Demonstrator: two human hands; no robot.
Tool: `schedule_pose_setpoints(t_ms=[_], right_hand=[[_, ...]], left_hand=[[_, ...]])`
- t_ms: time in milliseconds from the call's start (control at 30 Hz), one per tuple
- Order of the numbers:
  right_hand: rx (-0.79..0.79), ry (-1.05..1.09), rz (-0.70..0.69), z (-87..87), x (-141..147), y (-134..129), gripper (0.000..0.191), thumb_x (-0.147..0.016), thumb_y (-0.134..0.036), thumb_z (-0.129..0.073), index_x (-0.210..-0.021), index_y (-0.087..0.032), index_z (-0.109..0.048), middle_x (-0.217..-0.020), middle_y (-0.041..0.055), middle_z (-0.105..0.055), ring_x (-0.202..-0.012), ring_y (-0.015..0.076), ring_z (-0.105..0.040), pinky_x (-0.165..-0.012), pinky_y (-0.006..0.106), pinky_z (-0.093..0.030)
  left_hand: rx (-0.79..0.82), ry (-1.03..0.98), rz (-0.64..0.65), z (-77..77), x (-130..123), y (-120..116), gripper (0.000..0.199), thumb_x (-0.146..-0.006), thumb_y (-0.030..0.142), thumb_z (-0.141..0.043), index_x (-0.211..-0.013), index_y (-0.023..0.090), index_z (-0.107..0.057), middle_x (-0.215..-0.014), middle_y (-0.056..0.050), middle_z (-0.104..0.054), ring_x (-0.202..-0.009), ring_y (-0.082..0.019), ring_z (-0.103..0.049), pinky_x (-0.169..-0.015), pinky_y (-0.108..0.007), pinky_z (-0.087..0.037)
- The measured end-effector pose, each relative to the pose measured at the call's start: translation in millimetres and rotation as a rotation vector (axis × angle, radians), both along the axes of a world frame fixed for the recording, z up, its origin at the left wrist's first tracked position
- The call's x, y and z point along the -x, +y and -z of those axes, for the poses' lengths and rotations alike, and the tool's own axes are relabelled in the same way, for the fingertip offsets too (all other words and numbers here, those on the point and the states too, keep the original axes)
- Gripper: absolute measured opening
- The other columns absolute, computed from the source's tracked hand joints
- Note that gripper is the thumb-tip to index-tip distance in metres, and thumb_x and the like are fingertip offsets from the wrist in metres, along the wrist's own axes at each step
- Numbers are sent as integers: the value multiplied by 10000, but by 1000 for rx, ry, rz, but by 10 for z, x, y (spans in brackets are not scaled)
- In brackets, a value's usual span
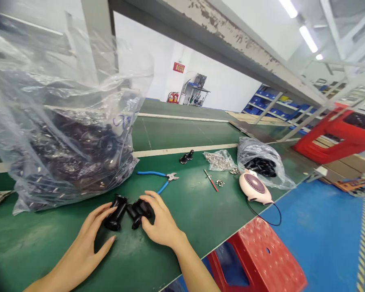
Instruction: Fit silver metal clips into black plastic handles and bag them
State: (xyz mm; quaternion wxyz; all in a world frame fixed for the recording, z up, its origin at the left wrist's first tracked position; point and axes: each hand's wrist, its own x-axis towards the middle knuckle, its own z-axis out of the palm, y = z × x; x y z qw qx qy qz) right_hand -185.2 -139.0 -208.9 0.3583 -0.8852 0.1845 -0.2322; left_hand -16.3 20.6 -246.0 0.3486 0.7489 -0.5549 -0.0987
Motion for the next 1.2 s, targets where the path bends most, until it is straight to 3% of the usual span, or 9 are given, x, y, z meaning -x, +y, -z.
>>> schedule_pose_setpoints(t_ms=[167, 367, 533, 700, 833, 933, 1033, 1200], right_hand=[[28, -57, 12, -49, 28, -29, 494, -763, -134, -525, -1243, -231, -459, -1312, 56, -457, -1237, 163, -415, -1073, 332, -350], [106, -86, 141, -53, 96, -157, 356, -804, -177, -524, -1157, -221, -527, -1101, 45, -591, -997, 145, -562, -924, 297, -472], [135, -61, 265, -43, 277, -338, 228, -853, -179, -470, -1048, -206, -584, -990, 38, -633, -923, 145, -590, -861, 304, -492], [201, 1, 261, -13, 286, -385, 213, -873, -170, -436, -1006, -196, -600, -974, 47, -641, -931, 170, -575, -868, 353, -481], [286, 74, 179, -15, 125, -421, 322, -846, -142, -461, -1148, -202, -557, -1201, 70, -563, -1156, 197, -470, -1034, 407, -369], [325, 159, 133, -38, 15, -542, 494, -776, -146, -561, -1262, -203, -485, -1402, 105, -377, -1328, 256, -282, -1108, 478, -237], [323, 257, 83, -80, -68, -750, 727, -700, -229, -685, -1359, -233, -377, -1491, 139, -205, -1386, 320, -132, -1100, 553, -171], [296, 370, -40, -165, -175, -1063, 974, -563, -430, -799, -1393, -270, -315, -1434, 140, -342, -1345, 314, -269, -1079, 566, -193]], left_hand=[[47, -18, 2, 7, 7, -33, 480, -873, 372, -436, -1334, 352, -307, -1412, -57, -289, -1287, -295, -355, -1024, -578, -385], [92, 31, -29, -65, 79, -67, 420, -888, 399, -397, -1301, 350, -344, -1401, -50, -311, -1293, -297, -330, -1062, -619, -298], [71, 7, -36, -72, 85, -63, 446, -875, 419, -417, -1310, 361, -340, -1406, -41, -310, -1285, -306, -339, -1030, -624, -340], [16, 19, -48, -103, 105, -45, 437, -892, 387, -403, -1319, 358, -319, -1425, -40, -275, -1313, -287, -302, -1035, -591, -354], [17, -10, -36, -95, 99, -31, 468, -880, 356, -444, -1331, 329, -321, -1422, -68, -271, -1308, -302, -310, -1022, -578, -379], [19, -21, -35, -90, 91, -19, 480, -877, 341, -453, -1337, 324, -317, -1422, -73, -273, -1308, -301, -315, -1030, -568, -376], [15, -19, -32, -92, 89, -18, 478, -880, 335, -447, -1339, 328, -314, -1420, -70, -280, -1305, -297, -324, -1024, -561, -389], [21, -20, -21, -79, 81, -28, 483, -878, 323, -456, -1341, 316, -319, -1418, -83, -279, -1299, -308, -329, -1021, -564, -390]])
